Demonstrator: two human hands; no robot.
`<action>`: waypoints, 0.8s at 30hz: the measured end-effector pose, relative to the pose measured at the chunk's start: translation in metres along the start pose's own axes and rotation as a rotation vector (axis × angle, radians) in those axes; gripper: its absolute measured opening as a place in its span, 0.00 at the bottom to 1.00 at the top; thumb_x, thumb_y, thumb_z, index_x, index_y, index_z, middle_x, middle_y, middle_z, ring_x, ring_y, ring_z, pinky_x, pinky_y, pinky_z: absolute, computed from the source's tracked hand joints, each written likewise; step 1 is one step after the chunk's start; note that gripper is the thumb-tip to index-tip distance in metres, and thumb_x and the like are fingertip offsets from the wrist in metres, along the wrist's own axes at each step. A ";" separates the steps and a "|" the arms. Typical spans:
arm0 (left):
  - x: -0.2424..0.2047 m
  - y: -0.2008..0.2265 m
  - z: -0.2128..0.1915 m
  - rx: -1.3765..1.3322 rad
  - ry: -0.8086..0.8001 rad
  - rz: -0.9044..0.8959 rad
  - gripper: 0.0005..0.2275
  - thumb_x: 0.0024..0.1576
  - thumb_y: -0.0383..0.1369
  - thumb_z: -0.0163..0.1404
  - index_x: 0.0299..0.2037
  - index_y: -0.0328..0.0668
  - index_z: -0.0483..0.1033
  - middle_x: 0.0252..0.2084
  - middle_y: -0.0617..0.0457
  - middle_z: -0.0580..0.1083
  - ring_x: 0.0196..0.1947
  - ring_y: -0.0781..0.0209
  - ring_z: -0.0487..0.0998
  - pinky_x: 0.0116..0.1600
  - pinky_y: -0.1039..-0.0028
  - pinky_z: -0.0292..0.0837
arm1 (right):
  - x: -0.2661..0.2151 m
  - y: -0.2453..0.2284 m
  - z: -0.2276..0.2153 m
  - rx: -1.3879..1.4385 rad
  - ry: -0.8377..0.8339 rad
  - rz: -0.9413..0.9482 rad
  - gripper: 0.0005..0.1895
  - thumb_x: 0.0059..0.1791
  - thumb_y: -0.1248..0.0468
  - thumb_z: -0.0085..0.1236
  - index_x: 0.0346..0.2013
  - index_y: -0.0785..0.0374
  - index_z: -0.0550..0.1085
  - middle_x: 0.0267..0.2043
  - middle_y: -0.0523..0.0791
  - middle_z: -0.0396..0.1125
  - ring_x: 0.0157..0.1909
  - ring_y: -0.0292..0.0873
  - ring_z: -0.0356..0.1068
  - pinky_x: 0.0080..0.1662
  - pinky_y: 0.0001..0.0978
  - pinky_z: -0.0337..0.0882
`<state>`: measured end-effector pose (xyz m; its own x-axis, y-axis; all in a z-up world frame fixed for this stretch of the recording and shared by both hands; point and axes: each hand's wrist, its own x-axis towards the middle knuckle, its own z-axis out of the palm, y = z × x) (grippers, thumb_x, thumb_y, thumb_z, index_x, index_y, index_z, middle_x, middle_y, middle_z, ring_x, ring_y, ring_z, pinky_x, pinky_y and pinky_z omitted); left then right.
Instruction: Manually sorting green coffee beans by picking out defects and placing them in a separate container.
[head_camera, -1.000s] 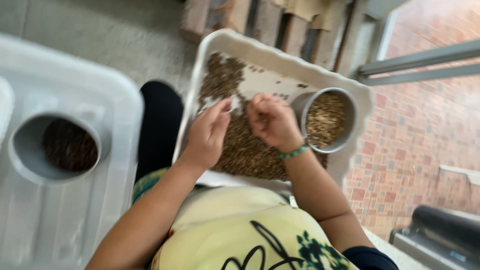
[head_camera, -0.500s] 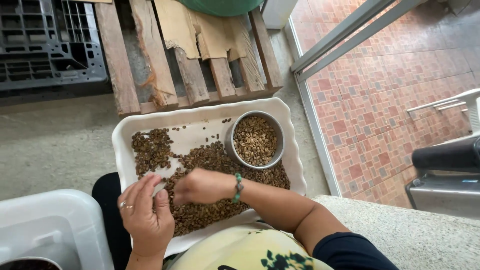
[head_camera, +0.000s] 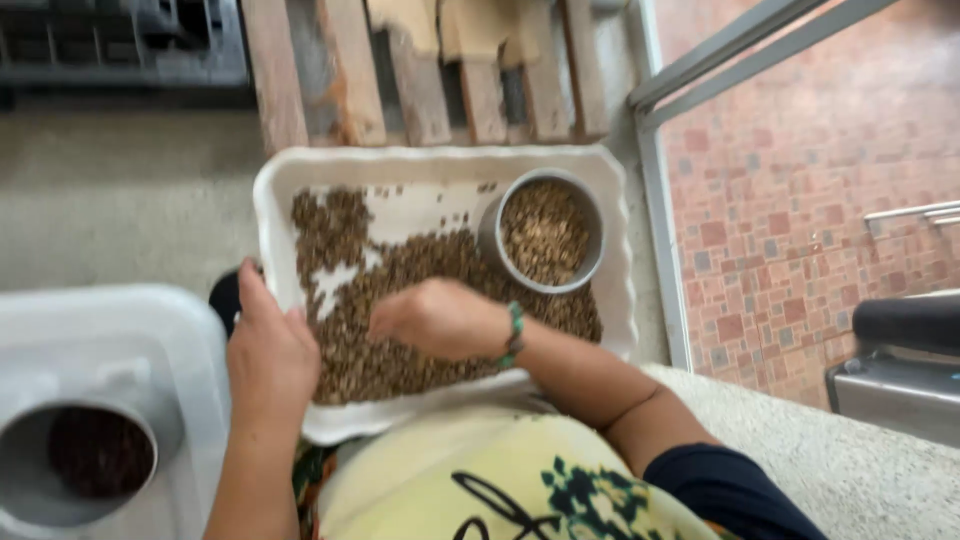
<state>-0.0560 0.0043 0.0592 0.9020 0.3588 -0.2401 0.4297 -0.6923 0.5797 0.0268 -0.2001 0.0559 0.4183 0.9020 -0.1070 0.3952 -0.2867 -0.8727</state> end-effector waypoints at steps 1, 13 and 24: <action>-0.001 -0.009 0.005 0.006 -0.007 -0.019 0.29 0.62 0.23 0.45 0.73 0.24 0.50 0.59 0.17 0.69 0.51 0.22 0.76 0.56 0.40 0.72 | -0.006 -0.012 -0.011 0.017 -0.013 0.000 0.17 0.52 0.77 0.43 0.52 0.72 0.76 0.46 0.58 0.76 0.51 0.55 0.77 0.50 0.49 0.78; -0.007 -0.023 0.028 -0.280 0.063 0.054 0.25 0.63 0.22 0.41 0.72 0.29 0.54 0.54 0.16 0.71 0.49 0.18 0.76 0.47 0.39 0.76 | -0.091 0.009 -0.117 -0.403 0.640 0.327 0.14 0.64 0.58 0.53 0.37 0.58 0.78 0.24 0.47 0.64 0.29 0.50 0.66 0.38 0.38 0.67; -0.011 -0.014 0.023 -0.243 -0.011 0.042 0.24 0.65 0.21 0.36 0.73 0.28 0.48 0.51 0.17 0.70 0.41 0.23 0.79 0.35 0.42 0.80 | -0.075 -0.031 -0.101 -0.524 0.499 -0.027 0.05 0.52 0.65 0.67 0.41 0.63 0.83 0.40 0.50 0.75 0.48 0.52 0.72 0.52 0.41 0.70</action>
<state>-0.0708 -0.0040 0.0358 0.9199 0.3251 -0.2193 0.3701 -0.5349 0.7595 0.0661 -0.2911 0.1389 0.6771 0.6920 0.2503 0.6981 -0.4965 -0.5158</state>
